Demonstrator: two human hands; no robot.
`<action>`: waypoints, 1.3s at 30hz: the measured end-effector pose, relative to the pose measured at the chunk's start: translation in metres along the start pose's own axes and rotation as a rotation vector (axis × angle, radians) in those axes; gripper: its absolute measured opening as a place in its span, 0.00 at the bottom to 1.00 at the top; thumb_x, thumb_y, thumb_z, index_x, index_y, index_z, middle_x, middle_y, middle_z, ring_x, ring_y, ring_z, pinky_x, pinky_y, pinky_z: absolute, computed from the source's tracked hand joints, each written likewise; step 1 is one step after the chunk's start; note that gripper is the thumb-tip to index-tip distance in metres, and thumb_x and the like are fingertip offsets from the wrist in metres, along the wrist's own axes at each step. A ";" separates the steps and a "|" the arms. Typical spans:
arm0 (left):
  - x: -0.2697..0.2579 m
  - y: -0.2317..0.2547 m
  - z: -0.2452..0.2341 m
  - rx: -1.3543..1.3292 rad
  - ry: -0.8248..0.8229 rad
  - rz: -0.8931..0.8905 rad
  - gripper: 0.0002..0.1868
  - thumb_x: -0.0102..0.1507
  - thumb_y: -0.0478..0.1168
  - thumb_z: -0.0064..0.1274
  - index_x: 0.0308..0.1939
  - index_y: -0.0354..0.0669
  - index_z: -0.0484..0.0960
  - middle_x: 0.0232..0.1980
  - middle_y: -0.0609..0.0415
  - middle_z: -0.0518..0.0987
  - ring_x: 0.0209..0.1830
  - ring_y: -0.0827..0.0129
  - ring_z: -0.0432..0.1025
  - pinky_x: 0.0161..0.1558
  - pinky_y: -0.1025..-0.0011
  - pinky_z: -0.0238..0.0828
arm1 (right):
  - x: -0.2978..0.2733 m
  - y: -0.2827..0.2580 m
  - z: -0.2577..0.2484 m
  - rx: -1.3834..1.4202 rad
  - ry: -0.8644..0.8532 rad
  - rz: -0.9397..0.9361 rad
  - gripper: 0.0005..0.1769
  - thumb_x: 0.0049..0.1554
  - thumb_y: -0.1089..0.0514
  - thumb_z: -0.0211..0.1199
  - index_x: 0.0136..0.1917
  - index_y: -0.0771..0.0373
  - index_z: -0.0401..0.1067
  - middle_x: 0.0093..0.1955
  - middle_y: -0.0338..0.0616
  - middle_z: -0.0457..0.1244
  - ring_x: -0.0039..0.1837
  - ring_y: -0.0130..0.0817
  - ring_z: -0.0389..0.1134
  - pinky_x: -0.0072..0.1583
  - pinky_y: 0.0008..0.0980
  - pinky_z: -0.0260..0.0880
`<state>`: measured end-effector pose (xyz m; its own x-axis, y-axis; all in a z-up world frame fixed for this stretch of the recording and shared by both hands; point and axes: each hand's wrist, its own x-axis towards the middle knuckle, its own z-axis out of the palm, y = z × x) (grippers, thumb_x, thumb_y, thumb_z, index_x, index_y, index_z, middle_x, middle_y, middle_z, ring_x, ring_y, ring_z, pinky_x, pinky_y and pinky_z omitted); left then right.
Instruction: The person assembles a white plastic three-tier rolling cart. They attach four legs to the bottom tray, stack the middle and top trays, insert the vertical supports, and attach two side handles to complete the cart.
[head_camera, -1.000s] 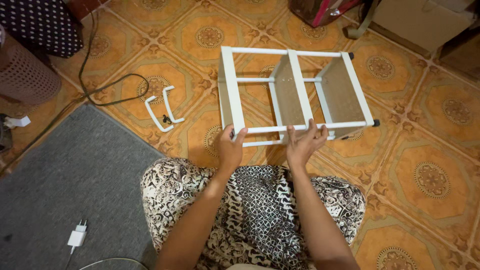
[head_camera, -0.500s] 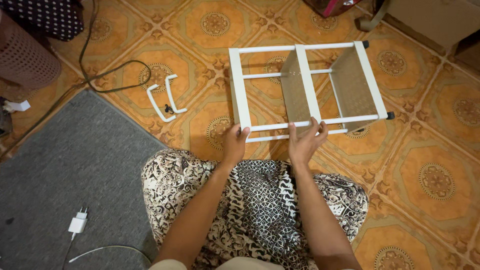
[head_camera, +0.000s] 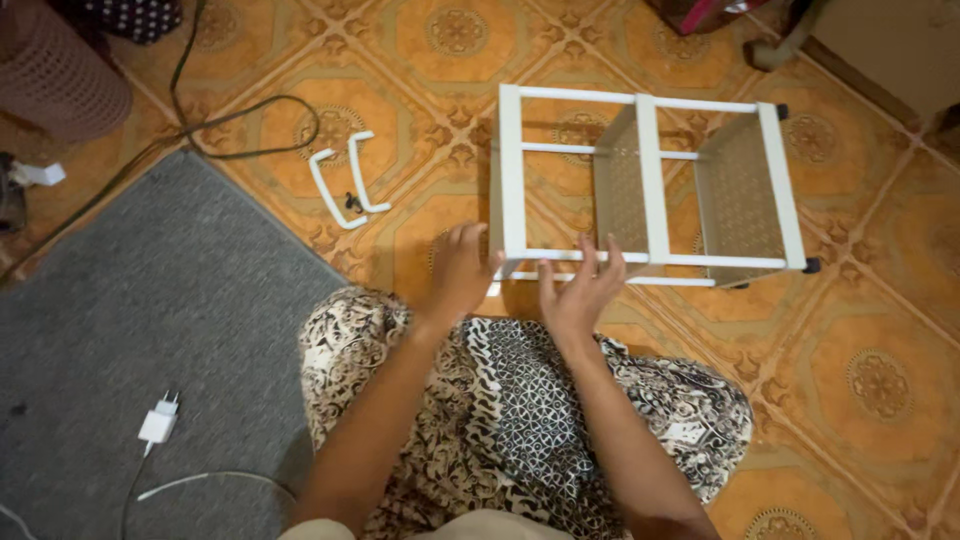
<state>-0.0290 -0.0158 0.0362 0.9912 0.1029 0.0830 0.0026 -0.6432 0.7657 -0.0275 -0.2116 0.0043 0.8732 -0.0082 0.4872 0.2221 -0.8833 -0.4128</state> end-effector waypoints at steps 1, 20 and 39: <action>0.001 -0.002 -0.018 0.017 0.031 0.065 0.28 0.64 0.45 0.58 0.61 0.28 0.73 0.64 0.32 0.72 0.65 0.41 0.66 0.65 0.50 0.60 | 0.001 -0.013 0.002 0.067 0.018 -0.069 0.39 0.58 0.49 0.70 0.74 0.63 0.57 0.77 0.66 0.44 0.78 0.62 0.44 0.76 0.63 0.46; -0.003 -0.189 -0.136 0.094 0.286 0.169 0.20 0.63 0.41 0.61 0.57 0.39 0.79 0.57 0.42 0.80 0.57 0.45 0.73 0.60 0.54 0.69 | 0.033 -0.175 0.142 0.386 -0.394 -0.426 0.31 0.55 0.60 0.69 0.69 0.67 0.64 0.68 0.58 0.61 0.70 0.56 0.61 0.71 0.48 0.60; 0.059 -0.254 -0.058 0.247 0.066 0.045 0.21 0.61 0.37 0.56 0.59 0.44 0.78 0.67 0.54 0.75 0.70 0.55 0.64 0.68 0.58 0.59 | 0.047 -0.161 0.242 0.189 -0.547 -0.362 0.14 0.57 0.59 0.62 0.56 0.63 0.76 0.54 0.57 0.68 0.56 0.57 0.68 0.59 0.47 0.68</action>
<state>0.0213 0.1975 -0.1169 0.9804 0.1134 0.1611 -0.0016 -0.8133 0.5819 0.0828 0.0437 -0.0929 0.8121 0.5544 0.1819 0.5702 -0.6881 -0.4487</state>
